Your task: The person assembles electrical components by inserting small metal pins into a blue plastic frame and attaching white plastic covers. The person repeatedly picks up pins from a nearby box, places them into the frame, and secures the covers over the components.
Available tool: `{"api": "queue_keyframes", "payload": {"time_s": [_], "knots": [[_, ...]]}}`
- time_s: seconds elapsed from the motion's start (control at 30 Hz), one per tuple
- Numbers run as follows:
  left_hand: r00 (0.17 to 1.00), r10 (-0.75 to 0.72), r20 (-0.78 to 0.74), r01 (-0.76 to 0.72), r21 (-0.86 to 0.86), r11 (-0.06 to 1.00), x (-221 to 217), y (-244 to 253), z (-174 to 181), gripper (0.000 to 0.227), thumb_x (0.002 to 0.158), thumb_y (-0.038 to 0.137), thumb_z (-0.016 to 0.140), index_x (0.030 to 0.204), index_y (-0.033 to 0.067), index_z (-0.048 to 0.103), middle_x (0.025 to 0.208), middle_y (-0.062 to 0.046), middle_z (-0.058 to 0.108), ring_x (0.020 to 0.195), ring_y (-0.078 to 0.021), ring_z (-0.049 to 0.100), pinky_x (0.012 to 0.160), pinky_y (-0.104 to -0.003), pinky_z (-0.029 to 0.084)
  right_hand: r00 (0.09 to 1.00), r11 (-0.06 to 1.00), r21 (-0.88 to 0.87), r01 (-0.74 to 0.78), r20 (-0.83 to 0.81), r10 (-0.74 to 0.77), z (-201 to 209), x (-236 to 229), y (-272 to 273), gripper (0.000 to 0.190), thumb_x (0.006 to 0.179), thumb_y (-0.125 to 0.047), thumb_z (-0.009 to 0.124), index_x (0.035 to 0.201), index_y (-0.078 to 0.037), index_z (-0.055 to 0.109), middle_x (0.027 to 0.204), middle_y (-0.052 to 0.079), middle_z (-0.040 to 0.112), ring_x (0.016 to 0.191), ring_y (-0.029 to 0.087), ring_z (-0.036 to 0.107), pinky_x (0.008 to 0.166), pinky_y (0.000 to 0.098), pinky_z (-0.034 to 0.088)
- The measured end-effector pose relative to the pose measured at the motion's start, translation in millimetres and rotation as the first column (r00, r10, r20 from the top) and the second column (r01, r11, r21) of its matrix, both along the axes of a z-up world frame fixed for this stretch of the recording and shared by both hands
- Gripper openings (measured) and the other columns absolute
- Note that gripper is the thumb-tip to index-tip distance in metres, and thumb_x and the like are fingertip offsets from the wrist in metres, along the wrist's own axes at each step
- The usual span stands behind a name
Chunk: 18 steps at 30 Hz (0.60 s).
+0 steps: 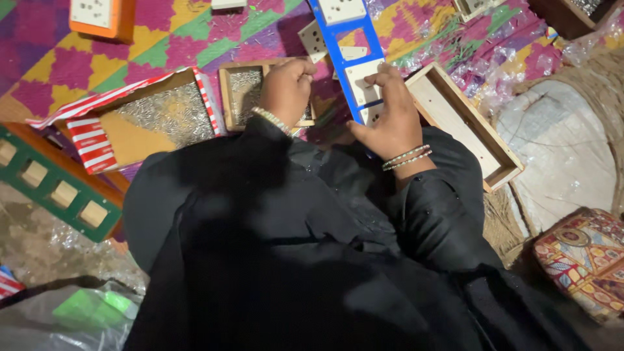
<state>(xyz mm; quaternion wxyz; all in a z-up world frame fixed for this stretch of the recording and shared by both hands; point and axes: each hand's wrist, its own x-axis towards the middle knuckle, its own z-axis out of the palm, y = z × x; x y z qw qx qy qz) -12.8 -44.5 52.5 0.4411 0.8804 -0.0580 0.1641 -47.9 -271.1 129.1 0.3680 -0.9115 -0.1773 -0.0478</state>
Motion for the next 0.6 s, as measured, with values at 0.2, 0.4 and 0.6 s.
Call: {"api": "queue_keyframes", "payload": {"time_s": [0.2, 0.4, 0.6], "knots": [[0.828, -0.356, -0.433, -0.001, -0.637, 0.771, -47.0, 1.5, 46.1, 0.011, 0.088, 0.012, 0.07, 0.097, 0.0058, 0.071, 0.095, -0.01, 0.076, 0.093, -0.0303, 0.071, 0.082, -0.038, 0.058, 0.993, 0.993, -0.04, -0.114, 0.025, 0.115, 4.9, -13.1, 13.2, 0.069, 0.067, -0.019, 0.086, 0.128, -0.007, 0.057, 0.149, 0.026, 0.052, 0.137, 0.044, 0.052, 0.116, 0.049, 0.041], [0.96, -0.271, -0.074, 0.266, -0.067, 0.962, -65.0, -8.8, 46.6, 0.008, 0.09, 0.011, 0.071, 0.094, 0.0053, 0.073, 0.096, -0.013, 0.07, 0.096, -0.0345, 0.066, 0.086, -0.044, 0.051, 0.98, 0.979, -0.033, -0.2, -0.012, 0.2, 3.6, -23.9, 25.5, 0.068, 0.066, -0.02, 0.084, 0.127, -0.008, 0.056, 0.148, 0.026, 0.052, 0.137, 0.044, 0.053, 0.115, 0.0491, 0.043], [0.947, -0.321, 0.023, 0.315, 0.132, 0.94, -65.8, -12.0, 33.9, 0.005, 0.088, 0.009, 0.067, 0.092, 0.0095, 0.071, 0.098, -0.01, 0.069, 0.099, -0.0346, 0.062, 0.088, -0.047, 0.049, 0.976, 0.974, -0.07, -0.216, -0.002, 0.217, -2.4, -24.3, 26.9, 0.072, 0.065, -0.019, 0.085, 0.13, -0.007, 0.056, 0.149, 0.028, 0.05, 0.137, 0.046, 0.051, 0.116, 0.0508, 0.042]]}}
